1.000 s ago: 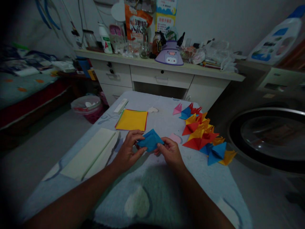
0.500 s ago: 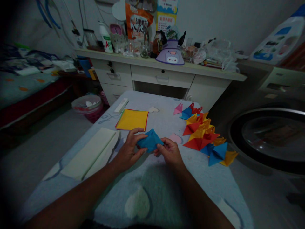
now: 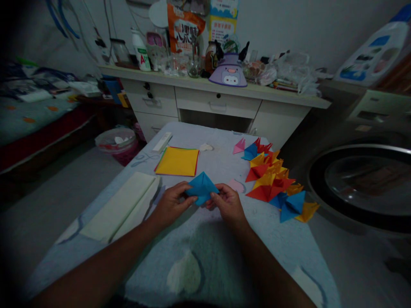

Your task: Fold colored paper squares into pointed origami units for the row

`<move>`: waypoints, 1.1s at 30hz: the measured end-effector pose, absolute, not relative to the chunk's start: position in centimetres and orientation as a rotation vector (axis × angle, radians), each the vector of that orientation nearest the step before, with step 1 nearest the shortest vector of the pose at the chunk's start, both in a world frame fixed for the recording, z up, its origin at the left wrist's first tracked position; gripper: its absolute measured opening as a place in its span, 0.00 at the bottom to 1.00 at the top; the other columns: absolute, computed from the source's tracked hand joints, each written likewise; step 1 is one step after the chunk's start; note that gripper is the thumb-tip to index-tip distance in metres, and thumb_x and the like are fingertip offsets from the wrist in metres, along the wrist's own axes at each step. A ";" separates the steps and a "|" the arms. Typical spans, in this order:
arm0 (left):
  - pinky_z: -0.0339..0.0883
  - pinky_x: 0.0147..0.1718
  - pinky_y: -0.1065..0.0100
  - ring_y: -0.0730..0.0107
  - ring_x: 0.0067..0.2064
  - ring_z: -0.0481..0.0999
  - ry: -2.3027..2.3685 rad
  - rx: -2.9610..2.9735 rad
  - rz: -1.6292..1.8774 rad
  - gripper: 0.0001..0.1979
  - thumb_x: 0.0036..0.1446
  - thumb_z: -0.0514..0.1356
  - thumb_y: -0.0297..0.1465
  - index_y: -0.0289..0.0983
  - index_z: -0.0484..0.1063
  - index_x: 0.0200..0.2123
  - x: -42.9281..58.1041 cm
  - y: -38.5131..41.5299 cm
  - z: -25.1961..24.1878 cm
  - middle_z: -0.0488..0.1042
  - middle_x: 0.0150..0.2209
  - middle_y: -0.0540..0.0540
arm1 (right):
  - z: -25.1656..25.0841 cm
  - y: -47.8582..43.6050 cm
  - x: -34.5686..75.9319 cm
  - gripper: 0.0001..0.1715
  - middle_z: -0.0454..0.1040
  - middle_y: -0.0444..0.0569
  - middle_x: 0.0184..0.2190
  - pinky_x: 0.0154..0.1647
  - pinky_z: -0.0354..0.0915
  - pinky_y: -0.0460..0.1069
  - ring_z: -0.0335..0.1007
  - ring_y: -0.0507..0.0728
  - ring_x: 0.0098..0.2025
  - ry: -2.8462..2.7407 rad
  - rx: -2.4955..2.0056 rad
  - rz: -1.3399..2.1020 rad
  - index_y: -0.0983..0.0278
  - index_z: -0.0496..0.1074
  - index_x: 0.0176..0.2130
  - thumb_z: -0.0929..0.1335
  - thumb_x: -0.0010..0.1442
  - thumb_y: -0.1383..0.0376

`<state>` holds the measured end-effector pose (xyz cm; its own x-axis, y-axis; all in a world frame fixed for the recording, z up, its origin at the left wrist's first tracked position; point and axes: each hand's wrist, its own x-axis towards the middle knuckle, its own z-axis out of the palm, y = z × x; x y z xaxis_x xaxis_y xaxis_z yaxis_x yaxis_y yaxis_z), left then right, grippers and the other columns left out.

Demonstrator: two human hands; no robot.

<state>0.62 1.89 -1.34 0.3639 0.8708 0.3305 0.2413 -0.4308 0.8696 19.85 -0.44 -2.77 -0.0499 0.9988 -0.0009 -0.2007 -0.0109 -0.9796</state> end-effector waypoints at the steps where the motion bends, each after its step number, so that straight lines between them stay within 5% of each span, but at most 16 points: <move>1: 0.63 0.33 0.70 0.71 0.33 0.69 0.985 1.829 1.081 0.02 0.53 0.62 0.28 0.37 0.73 0.32 0.7 1.9 -1.4 0.69 0.30 0.50 | -2.8 -0.5 19.7 0.20 0.75 0.43 0.25 0.25 0.71 0.48 0.73 0.53 0.23 -1.085 -1.024 1.327 0.62 0.67 0.41 0.74 0.51 0.56; 4: 0.63 0.33 0.71 0.71 0.33 0.70 1.017 1.675 1.121 0.04 0.52 0.62 0.29 0.36 0.73 0.33 0.7 2.0 -1.7 0.71 0.30 0.50 | -2.7 -0.6 19.3 0.26 0.72 0.41 0.32 0.25 0.72 0.48 0.74 0.52 0.26 -1.053 -0.988 1.239 0.57 0.61 0.45 0.74 0.50 0.60; 9: 0.65 0.35 0.71 0.69 0.34 0.73 1.065 1.560 1.148 0.07 0.52 0.64 0.31 0.36 0.74 0.36 0.4 2.1 -1.6 0.74 0.33 0.49 | -2.9 -1.1 19.0 0.19 0.68 0.42 0.38 0.29 0.71 0.46 0.71 0.49 0.30 -1.127 -1.030 1.069 0.57 0.61 0.40 0.72 0.53 0.63; 33: 0.68 0.35 0.70 0.69 0.39 0.75 1.087 1.730 1.182 0.20 0.51 0.63 0.26 0.38 0.74 0.49 0.4 1.9 -1.1 0.76 0.43 0.45 | -3.0 -1.8 19.1 0.20 0.71 0.48 0.40 0.33 0.70 0.49 0.71 0.52 0.34 -1.446 -1.161 0.709 0.57 0.66 0.52 0.67 0.60 0.67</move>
<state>0.39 1.90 -1.09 0.2084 0.9297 0.3035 0.2248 -0.3476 0.9103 19.15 -1.78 -3.02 0.0769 0.9245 0.3734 0.2705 0.3411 -0.9003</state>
